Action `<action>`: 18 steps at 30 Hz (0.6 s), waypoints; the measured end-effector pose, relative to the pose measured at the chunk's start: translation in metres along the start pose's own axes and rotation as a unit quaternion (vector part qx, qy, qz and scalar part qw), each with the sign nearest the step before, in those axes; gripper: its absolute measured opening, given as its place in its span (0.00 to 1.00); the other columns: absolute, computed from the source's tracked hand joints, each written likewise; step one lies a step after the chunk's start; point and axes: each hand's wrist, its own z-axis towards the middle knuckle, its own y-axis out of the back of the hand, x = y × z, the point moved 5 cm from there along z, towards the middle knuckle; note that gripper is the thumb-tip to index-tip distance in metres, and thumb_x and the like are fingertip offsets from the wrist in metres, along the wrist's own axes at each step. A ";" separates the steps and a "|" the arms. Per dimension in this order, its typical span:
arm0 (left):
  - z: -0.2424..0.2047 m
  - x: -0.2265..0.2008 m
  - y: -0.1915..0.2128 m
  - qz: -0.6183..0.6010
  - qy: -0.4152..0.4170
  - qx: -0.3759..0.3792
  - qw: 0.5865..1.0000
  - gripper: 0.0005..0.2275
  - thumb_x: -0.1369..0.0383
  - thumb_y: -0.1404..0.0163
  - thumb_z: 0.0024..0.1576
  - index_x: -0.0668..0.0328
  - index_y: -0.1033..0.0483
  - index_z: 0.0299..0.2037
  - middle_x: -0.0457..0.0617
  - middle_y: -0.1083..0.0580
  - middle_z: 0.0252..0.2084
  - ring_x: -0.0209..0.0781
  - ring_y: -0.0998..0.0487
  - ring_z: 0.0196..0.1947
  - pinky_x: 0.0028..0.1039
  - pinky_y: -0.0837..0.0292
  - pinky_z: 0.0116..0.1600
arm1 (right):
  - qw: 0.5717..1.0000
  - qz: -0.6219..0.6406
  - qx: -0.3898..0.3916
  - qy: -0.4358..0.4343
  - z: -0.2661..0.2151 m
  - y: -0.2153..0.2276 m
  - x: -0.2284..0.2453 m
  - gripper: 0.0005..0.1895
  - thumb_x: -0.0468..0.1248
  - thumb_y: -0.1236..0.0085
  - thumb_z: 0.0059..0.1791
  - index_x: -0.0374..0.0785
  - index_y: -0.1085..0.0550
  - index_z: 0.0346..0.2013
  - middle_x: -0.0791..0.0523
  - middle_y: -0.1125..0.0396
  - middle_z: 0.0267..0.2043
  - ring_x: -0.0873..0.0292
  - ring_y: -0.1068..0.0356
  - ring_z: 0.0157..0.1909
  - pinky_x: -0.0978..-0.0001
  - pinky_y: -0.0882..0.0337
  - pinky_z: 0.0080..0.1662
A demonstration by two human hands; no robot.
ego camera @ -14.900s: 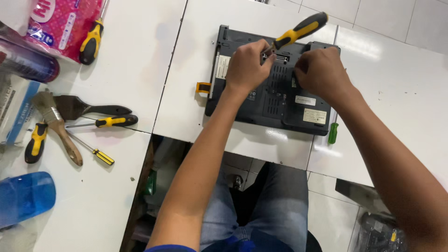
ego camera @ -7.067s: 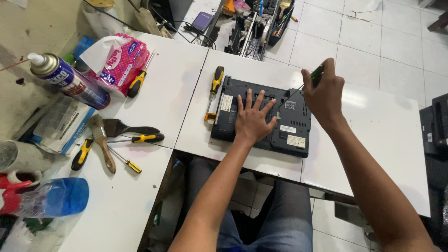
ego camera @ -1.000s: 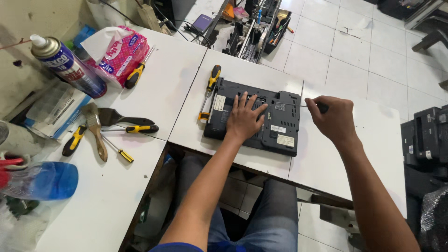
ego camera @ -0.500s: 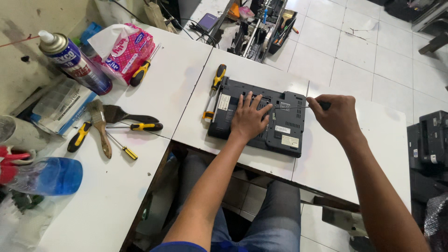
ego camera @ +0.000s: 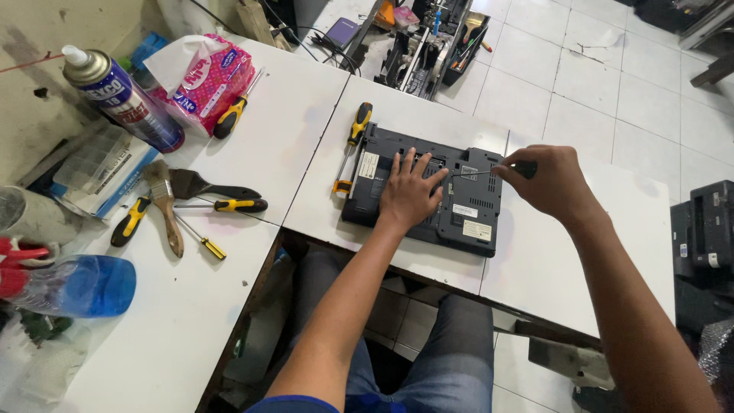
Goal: The person uses a screwdriver to remove screws from the back cover of a black electronic device on a white desk. They then remove the cover and set it aside, exposing the internal components.
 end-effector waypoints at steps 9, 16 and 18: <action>0.000 -0.001 0.003 0.006 -0.003 -0.008 1.000 0.18 0.55 0.53 0.65 0.32 0.21 0.64 0.54 0.29 0.70 0.65 0.36 0.76 0.65 0.45 0.78 | 0.991 -0.060 0.110 -0.038 0.039 -0.032 -0.006 0.21 0.42 0.48 0.65 0.31 0.17 0.39 0.42 0.25 0.26 0.52 0.25 0.20 0.66 0.20 0.31; 0.001 0.004 -0.010 0.001 -0.001 -0.018 1.000 0.18 0.53 0.52 0.63 0.30 0.20 0.63 0.52 0.29 0.70 0.64 0.36 0.76 0.65 0.45 0.78 | 0.986 -0.129 0.094 -0.047 0.057 0.002 0.013 0.10 0.32 0.38 0.56 0.26 0.22 0.48 0.38 0.24 0.37 0.40 0.20 0.34 0.57 0.18 0.35; 0.001 0.004 -0.010 -0.009 0.002 -0.012 1.000 0.18 0.53 0.53 0.63 0.30 0.20 0.63 0.53 0.29 0.70 0.64 0.36 0.76 0.65 0.46 0.78 | 0.979 -0.141 0.139 -0.051 0.061 0.000 0.010 0.11 0.33 0.35 0.52 0.30 0.19 0.48 0.41 0.23 0.41 0.40 0.19 0.42 0.55 0.16 0.40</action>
